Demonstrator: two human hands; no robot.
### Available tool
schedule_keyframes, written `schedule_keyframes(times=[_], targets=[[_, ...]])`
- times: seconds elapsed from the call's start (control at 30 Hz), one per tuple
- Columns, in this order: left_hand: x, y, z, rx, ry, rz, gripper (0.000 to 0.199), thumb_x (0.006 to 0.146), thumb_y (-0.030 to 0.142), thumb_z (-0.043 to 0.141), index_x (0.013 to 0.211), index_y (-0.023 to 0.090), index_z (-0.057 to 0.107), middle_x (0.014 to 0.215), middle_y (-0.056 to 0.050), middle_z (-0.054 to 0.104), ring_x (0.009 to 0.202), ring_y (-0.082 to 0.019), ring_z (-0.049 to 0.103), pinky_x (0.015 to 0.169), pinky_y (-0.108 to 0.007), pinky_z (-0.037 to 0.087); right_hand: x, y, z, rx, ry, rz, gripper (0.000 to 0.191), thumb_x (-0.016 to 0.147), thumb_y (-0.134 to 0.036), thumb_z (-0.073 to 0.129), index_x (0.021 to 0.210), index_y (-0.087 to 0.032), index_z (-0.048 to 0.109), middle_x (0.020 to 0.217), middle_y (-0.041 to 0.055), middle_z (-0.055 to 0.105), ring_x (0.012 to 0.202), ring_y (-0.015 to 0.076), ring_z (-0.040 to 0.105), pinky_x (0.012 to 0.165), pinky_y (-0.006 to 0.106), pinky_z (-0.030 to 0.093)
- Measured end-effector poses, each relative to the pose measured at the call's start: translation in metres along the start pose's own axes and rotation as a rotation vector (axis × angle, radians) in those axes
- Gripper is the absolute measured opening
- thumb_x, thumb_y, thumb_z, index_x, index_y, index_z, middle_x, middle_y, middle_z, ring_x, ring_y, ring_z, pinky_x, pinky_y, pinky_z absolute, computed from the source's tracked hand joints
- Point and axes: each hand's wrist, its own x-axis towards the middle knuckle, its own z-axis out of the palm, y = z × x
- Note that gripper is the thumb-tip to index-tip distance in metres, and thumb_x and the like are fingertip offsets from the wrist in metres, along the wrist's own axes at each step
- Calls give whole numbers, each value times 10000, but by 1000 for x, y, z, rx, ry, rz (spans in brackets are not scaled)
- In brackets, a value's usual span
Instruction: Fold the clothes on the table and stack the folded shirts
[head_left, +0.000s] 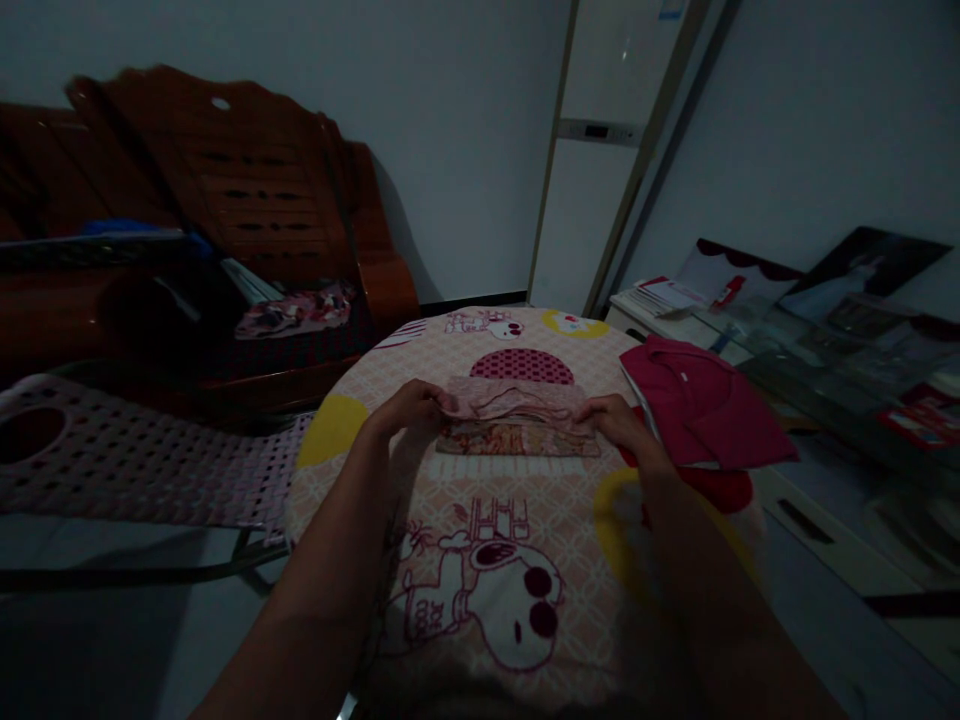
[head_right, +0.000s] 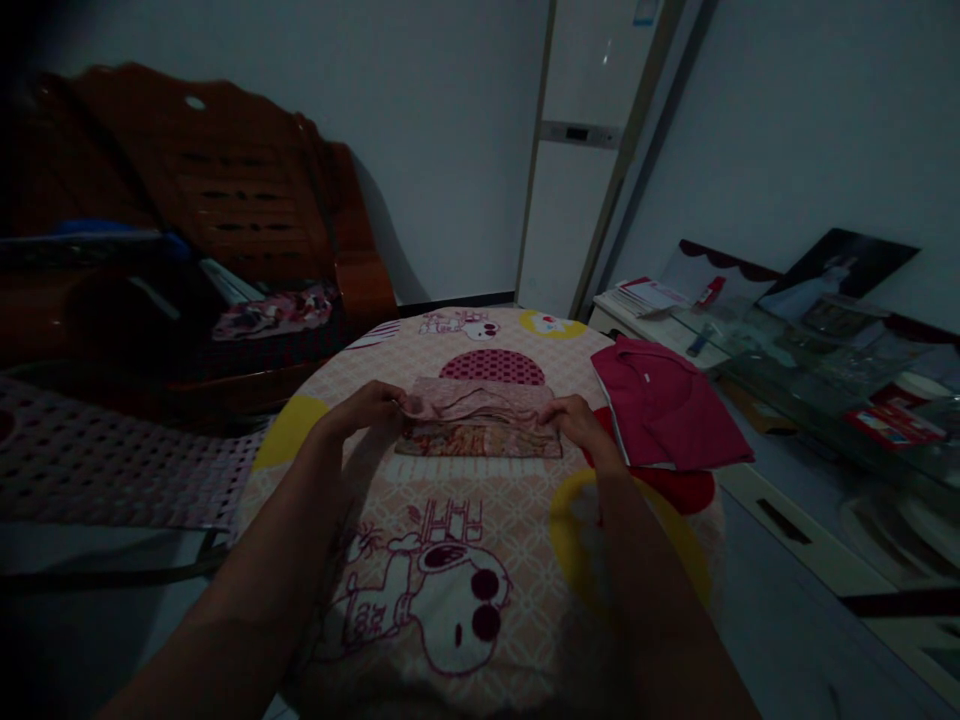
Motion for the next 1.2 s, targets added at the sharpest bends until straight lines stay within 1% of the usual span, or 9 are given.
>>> schedule_keyframes(times=[0.17, 0.37, 0.47, 0.53, 0.63, 0.7, 0.77, 0.93, 1.2], targets=[[6, 16, 9, 191, 282, 94, 318, 648, 139, 476, 737, 192, 777, 790, -41, 761, 813, -209, 694, 802, -291, 520, 1, -10, 7, -36, 185, -41, 287, 661, -142, 485, 722, -202, 759, 799, 36, 776, 820, 202, 712, 832, 316, 546], [12, 37, 49, 110, 148, 223, 330, 759, 216, 540, 971, 202, 793, 954, -28, 783, 903, -208, 702, 813, -265, 522, 1, -21, 37, -9, 47, -159, 271, 742, -217, 544, 851, -192, 792, 925, 57, 793, 906, 214, 726, 847, 333, 559], [12, 32, 55, 86, 1, 211, 238, 758, 269, 598, 894, 208, 783, 844, -20, 772, 826, -204, 694, 761, -261, 517, -4, -14, 48, 62, -45, -48, 285, 745, -253, 559, 899, -178, 787, 770, 41, 766, 661, 177, 693, 618, 273, 546], [13, 27, 54, 21, -34, 199, 230, 800, 336, 579, 806, 192, 758, 731, -23, 735, 712, -187, 666, 673, -257, 501, -6, -9, 49, 106, 4, 56, 336, 759, -279, 542, 968, -164, 778, 655, 18, 719, 500, 154, 612, 486, 248, 482], [17, 16, 49, -49, 220, 125, 300, 852, 377, 531, 826, 164, 741, 746, -40, 729, 682, -178, 648, 621, -252, 479, -3, -1, 42, 70, 262, 95, 377, 803, -329, 516, 1026, -155, 766, 663, 29, 714, 526, 171, 620, 492, 256, 476], [21, 8, 45, -8, 457, 41, 280, 845, 329, 542, 939, 166, 748, 883, -55, 762, 799, -193, 677, 692, -257, 497, -1, 3, 35, -93, 423, 73, 351, 839, -353, 511, 976, -164, 774, 778, 72, 756, 663, 201, 676, 582, 273, 503], [25, 0, 42, 96, 560, -43, 297, 848, 306, 554, 1030, 173, 748, 1004, -76, 770, 921, -218, 689, 790, -279, 507, -1, 6, 30, -330, 483, 94, 323, 872, -357, 515, 911, -181, 783, 881, 112, 776, 788, 226, 700, 668, 287, 497], [33, -9, 42, 361, 462, -183, 344, 903, 408, 561, 1051, 168, 759, 1114, -147, 752, 1071, -296, 682, 878, -332, 491, -1, 10, 33, -683, 368, 260, 314, 921, -402, 551, 904, -212, 800, 967, 145, 779, 875, 238, 712, 692, 292, 446], [53, -11, 38, 353, 412, -316, 382, 893, 499, 581, 1060, 183, 718, 1114, -145, 757, 1033, -283, 695, 776, -308, 485, 5, 16, 37, -693, 352, 274, 275, 919, -392, 587, 952, -223, 802, 965, 121, 784, 868, 237, 713, 648, 288, 421]])
